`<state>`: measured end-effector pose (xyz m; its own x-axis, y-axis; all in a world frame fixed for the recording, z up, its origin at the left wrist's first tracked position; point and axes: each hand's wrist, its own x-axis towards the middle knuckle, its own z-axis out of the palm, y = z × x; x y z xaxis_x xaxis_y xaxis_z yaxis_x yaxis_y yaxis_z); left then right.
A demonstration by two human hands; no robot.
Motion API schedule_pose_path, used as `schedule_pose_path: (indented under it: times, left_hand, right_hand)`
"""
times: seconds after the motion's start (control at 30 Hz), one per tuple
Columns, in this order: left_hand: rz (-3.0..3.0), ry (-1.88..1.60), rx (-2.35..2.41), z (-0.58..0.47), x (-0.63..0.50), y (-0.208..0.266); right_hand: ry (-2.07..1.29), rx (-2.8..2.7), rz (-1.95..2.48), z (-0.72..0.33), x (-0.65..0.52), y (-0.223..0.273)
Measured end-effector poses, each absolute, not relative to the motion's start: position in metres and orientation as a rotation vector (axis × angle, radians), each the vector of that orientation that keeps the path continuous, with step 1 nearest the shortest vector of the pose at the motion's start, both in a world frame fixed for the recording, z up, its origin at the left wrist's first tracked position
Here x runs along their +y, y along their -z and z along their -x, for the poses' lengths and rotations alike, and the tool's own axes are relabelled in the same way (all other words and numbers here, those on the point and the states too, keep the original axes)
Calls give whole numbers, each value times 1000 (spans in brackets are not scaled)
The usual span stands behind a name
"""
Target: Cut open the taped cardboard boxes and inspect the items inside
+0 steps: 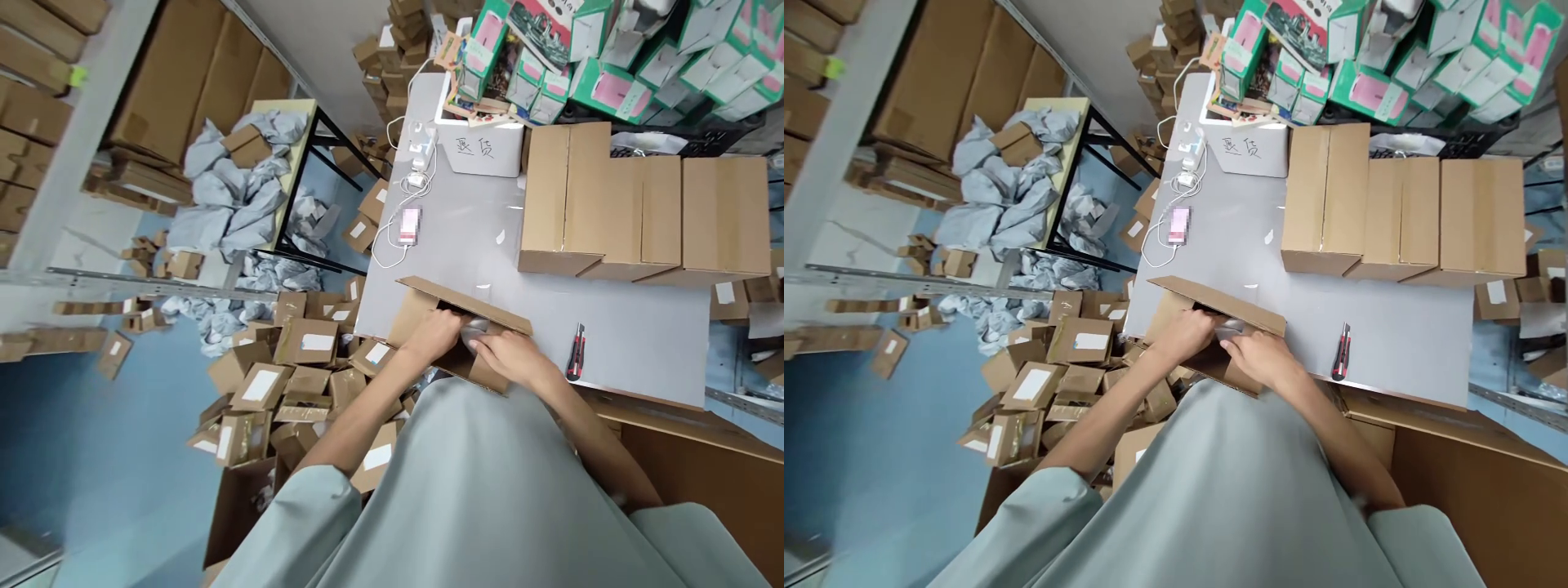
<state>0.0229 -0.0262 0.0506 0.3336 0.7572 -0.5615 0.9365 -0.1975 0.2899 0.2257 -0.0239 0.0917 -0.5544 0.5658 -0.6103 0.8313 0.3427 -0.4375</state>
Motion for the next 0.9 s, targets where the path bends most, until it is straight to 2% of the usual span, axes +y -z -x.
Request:
schedule_pose_path:
  times: [0.1,0.23,0.5,0.73,0.9]
  left_hand:
    - [-2018,402,1475,-25,-29,-43]
    - [-2049,372,1477,-20,-29,-34]
    - [-2056,153,1505,25,-27,-29]
    - [-1766,-568,1250,67,-42,-58]
    - [-1183,-915,1069,86,-39,-79]
  right_hand:
    - [824,2175,-1156,-209,-17,-84]
    - [728,2191,-1205,-210,-36,-80]
    - [699,2240,-1905,-268,-74,-44]
    - [983,2372,-2296,-263,-79,-43]
    - [1555,2250,-2747,-239,-83,-71]
